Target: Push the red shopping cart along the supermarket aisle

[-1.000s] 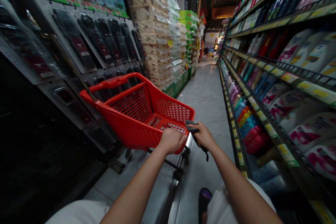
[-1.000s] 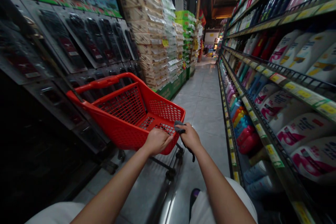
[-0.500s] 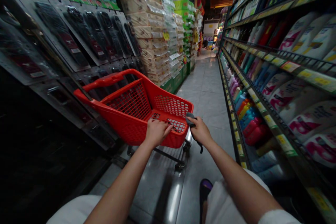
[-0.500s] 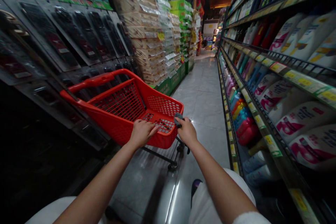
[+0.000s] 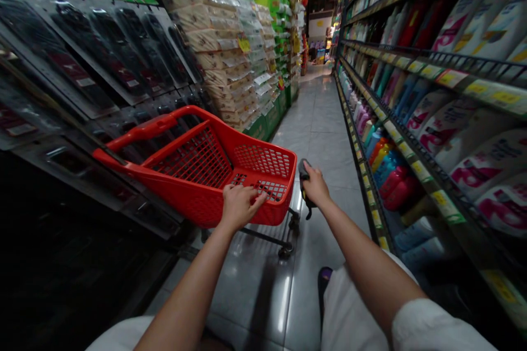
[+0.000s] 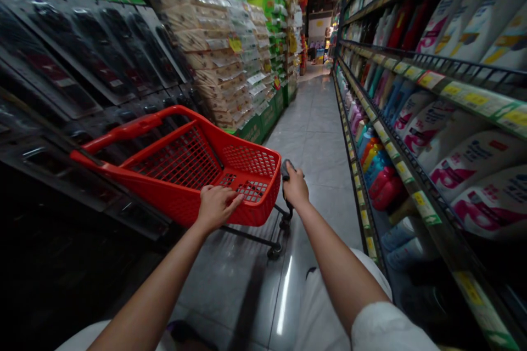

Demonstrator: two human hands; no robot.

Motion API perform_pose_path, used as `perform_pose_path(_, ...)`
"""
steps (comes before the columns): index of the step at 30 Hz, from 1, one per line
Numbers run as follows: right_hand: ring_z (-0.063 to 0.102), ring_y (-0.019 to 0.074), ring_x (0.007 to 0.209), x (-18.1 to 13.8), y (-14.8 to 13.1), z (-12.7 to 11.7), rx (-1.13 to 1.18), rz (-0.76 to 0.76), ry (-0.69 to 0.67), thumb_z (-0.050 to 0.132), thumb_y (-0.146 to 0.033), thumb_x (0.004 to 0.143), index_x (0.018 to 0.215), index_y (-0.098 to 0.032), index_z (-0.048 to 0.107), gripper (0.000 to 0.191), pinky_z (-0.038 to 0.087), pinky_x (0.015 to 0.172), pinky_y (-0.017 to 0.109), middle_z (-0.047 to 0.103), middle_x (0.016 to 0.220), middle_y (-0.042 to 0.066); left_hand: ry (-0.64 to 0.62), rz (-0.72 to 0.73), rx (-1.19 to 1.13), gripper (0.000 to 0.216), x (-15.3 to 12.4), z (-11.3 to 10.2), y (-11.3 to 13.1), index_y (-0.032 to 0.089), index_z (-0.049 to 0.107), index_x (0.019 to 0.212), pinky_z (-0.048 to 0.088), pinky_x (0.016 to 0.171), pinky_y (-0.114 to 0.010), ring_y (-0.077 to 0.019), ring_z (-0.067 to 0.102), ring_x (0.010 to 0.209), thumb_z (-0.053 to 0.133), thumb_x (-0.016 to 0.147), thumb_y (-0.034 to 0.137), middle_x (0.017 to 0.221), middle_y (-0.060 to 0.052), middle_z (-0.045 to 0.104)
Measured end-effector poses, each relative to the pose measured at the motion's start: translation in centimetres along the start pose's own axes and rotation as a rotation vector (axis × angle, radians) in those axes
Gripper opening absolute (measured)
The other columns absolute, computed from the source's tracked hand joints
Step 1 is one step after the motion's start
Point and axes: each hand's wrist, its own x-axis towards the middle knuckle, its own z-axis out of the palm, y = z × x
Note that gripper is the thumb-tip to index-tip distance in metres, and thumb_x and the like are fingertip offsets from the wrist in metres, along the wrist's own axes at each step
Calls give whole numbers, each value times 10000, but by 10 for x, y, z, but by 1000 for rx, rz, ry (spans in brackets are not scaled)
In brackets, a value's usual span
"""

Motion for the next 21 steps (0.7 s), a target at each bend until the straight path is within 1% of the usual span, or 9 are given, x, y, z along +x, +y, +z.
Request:
perform_pose_path(1,548,252,1168,14,8,6,115,53,64,508,-80,732,1426,-179,472,701,423,996,343,577,1273,124,-7,5,-4,500,0,-1,1,204,650,665,259,812,-404,-198,598,778,412,928,557,755,-27,716)
perform_pose_path(2,548,247,1176,26,14,11,241,108,106,532,-85,698,1413,-171,478,722,424,1007,352,595,1269,112,-17,14,-9,502,0,-3,2,200,642,660,261,812,-402,-198,597,780,426,912,577,759,-31,713)
perform_pose_path(3,563,238,1157,36,20,18,372,150,108,544,-94,671,1392,-174,494,727,438,998,360,620,1246,92,-30,25,-14,501,-1,-4,2,197,637,659,263,811,-400,-199,597,782,440,898,591,764,-34,710)
perform_pose_path(6,636,211,997,47,29,34,702,209,-4,550,-127,618,1306,-197,562,691,508,894,360,694,1100,30,-63,32,-17,499,-1,-7,2,195,638,671,264,803,-399,-203,597,784,461,872,617,775,-41,705)
perform_pose_path(8,657,199,894,46,31,41,824,221,-52,547,-144,604,1269,-193,595,669,531,820,343,716,1025,17,-76,20,-18,513,0,-7,2,196,645,680,263,806,-403,-207,597,784,456,866,635,773,-43,704)
perform_pose_path(11,660,184,851,37,31,44,876,214,-31,544,-148,586,1233,-195,632,655,528,801,320,726,1033,11,-87,4,-19,541,1,-7,4,197,654,685,262,818,-413,-213,602,789,441,862,661,773,-45,704)
perform_pose_path(16,651,187,906,20,27,40,786,143,-45,550,-155,578,1178,-206,676,616,505,872,336,724,1050,-14,-82,-9,-16,555,5,-6,6,198,678,699,267,825,-419,-224,609,808,434,860,670,804,-57,717)
perform_pose_path(21,633,199,971,-4,26,39,705,70,-68,561,-170,601,1158,-211,696,575,474,929,340,718,1055,-9,-65,-22,-9,559,11,-1,6,205,687,710,270,826,-426,-232,617,816,433,857,680,801,-54,725)
